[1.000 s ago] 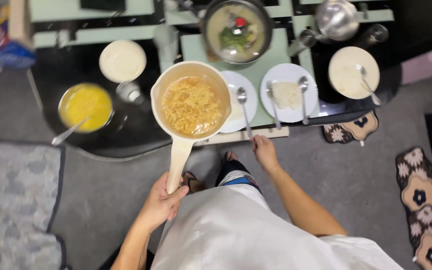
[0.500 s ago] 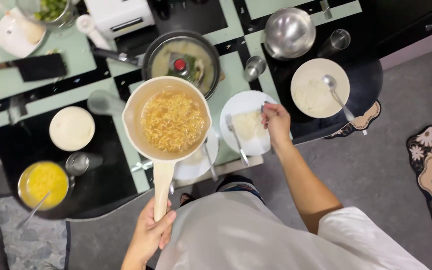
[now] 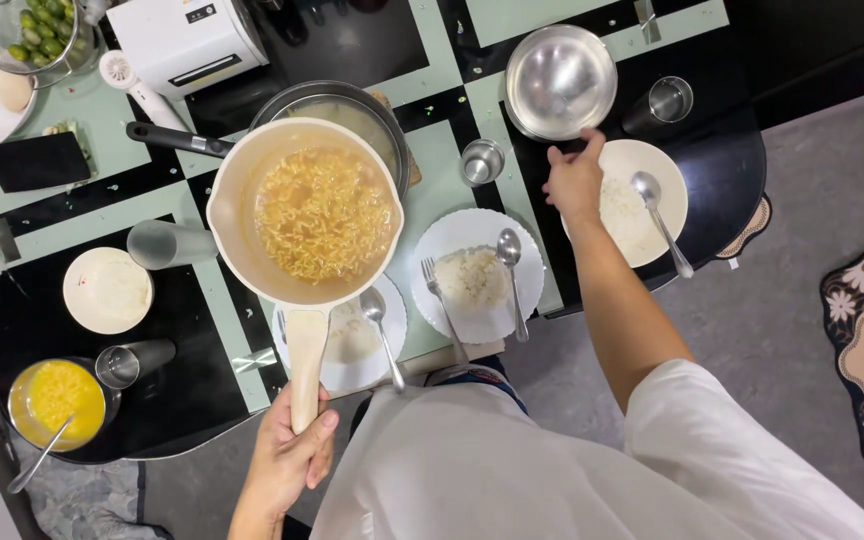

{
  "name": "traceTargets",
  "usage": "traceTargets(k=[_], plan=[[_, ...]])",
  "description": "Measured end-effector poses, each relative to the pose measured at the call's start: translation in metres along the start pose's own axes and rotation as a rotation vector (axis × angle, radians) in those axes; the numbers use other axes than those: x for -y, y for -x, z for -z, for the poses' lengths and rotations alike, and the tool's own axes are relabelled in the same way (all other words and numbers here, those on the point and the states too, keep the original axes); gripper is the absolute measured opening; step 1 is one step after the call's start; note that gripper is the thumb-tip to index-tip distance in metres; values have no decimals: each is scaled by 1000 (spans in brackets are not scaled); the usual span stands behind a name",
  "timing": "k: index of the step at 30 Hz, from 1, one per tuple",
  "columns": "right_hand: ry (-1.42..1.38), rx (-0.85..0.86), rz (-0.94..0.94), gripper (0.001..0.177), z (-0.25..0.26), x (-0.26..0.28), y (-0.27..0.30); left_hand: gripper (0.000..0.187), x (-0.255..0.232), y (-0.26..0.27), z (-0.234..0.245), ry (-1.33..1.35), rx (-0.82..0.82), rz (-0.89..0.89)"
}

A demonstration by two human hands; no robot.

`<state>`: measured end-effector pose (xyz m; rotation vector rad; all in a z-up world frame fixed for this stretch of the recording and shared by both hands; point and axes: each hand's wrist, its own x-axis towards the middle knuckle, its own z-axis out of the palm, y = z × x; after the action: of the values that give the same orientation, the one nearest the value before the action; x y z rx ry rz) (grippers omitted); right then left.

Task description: Set the table with rice, utensils, and prepared dishes, then pour a beverage and serve noodles and soup.

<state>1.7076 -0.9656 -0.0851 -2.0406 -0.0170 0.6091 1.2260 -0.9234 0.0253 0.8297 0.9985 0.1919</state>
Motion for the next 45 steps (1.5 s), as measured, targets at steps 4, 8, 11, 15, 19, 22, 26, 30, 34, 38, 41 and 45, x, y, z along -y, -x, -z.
traceTargets(k=[4,8,11,15,19,22,26,30,34,38,41,45], plan=[[288,60,84,62,-4,-41,-64,22,-9,5,-5,1,-49,-15],[541,-46,659,25,-17,-69,-118,20,0,14,-5,52,-50,-28],[451,3,655,18,-27,-14,-96,21,3,24,-4,52,-94,-27],[509,212,515,17,-56,31,-94,19,1,37,-2,84,-126,-4],[562,253,684,17,-117,53,-111,20,16,48,9,148,-158,-24],[545,270,694,17,-156,67,-100,19,26,57,18,142,-173,-58],[596,283,648,19,-176,75,-90,18,38,65,31,159,-199,-58],[672,338,672,21,-183,71,-99,19,52,69,47,220,-209,-95],[654,351,680,19,-193,75,-103,22,64,66,59,251,-226,-102],[540,359,598,15,-205,78,-94,23,63,67,61,265,-258,-78],[415,340,614,14,-203,82,-94,23,71,66,67,259,-250,-67],[258,345,726,13,-198,99,-88,25,65,67,66,257,-251,-35]])
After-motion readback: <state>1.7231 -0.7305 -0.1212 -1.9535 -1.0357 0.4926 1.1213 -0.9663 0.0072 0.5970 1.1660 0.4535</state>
